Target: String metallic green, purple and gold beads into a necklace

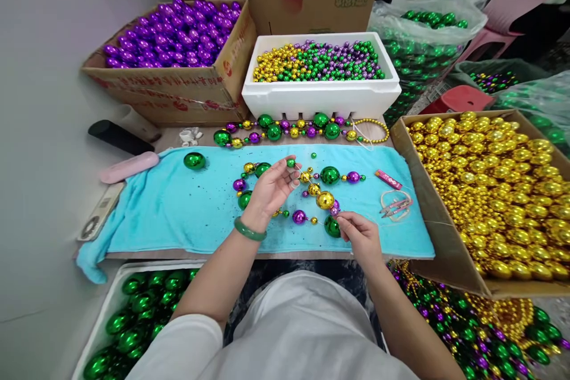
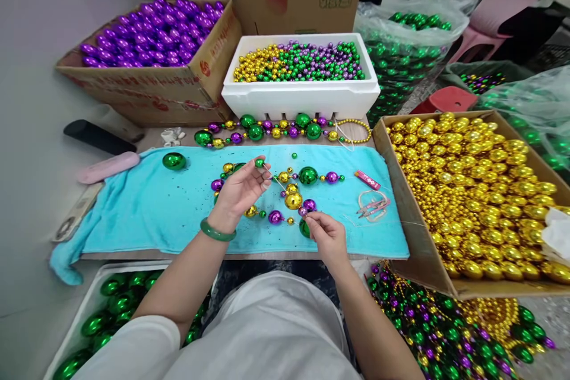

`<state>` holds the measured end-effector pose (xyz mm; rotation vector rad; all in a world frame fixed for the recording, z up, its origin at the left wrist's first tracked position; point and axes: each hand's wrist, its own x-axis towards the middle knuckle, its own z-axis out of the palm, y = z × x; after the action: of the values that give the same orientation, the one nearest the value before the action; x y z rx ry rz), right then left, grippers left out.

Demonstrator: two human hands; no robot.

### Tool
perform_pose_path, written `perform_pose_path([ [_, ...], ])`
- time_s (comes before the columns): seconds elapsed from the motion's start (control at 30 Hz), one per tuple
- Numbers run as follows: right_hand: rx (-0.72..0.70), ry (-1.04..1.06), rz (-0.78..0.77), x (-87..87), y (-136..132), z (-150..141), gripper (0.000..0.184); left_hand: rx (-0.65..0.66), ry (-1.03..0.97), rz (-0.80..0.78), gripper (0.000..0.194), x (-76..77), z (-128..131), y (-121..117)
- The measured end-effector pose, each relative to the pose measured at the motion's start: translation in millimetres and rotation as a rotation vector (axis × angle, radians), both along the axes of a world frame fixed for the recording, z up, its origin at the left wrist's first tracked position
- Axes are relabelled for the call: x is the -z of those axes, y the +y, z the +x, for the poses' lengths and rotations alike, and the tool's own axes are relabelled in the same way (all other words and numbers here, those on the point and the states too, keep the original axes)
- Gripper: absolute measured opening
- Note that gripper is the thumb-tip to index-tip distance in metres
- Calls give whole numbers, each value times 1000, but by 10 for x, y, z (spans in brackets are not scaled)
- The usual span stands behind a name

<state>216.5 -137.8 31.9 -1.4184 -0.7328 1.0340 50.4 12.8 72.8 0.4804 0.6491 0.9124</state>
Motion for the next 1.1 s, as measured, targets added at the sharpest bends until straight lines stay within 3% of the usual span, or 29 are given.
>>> perform_pose_path([
  [0.2,-11,5,-26,-9,-4,2,25,2,55,101,23,7,-6,-12],
  [0.47,-82,-53,-31,-12,-1,85,25,4,371,411,30,-47,-77,39],
  [0.6,-63,12,-55,-34,31,56,29,145,516,528,28,-64,8,-40],
  [0.73,-156,112,-71,-31,41,44,40,261,554,577,28,-87,183,-161],
  [0.87,-189,-57,-39,-48,14,153,47,267,547,663,24,-202,330,-201],
  [1.0,-21,-370,13,-194,16,284,38,284,527,675,19,-379,490,-229],
  [1.1,-1,-334,92,-300,47,325,34,303,450,709,14,-508,632,-277],
])
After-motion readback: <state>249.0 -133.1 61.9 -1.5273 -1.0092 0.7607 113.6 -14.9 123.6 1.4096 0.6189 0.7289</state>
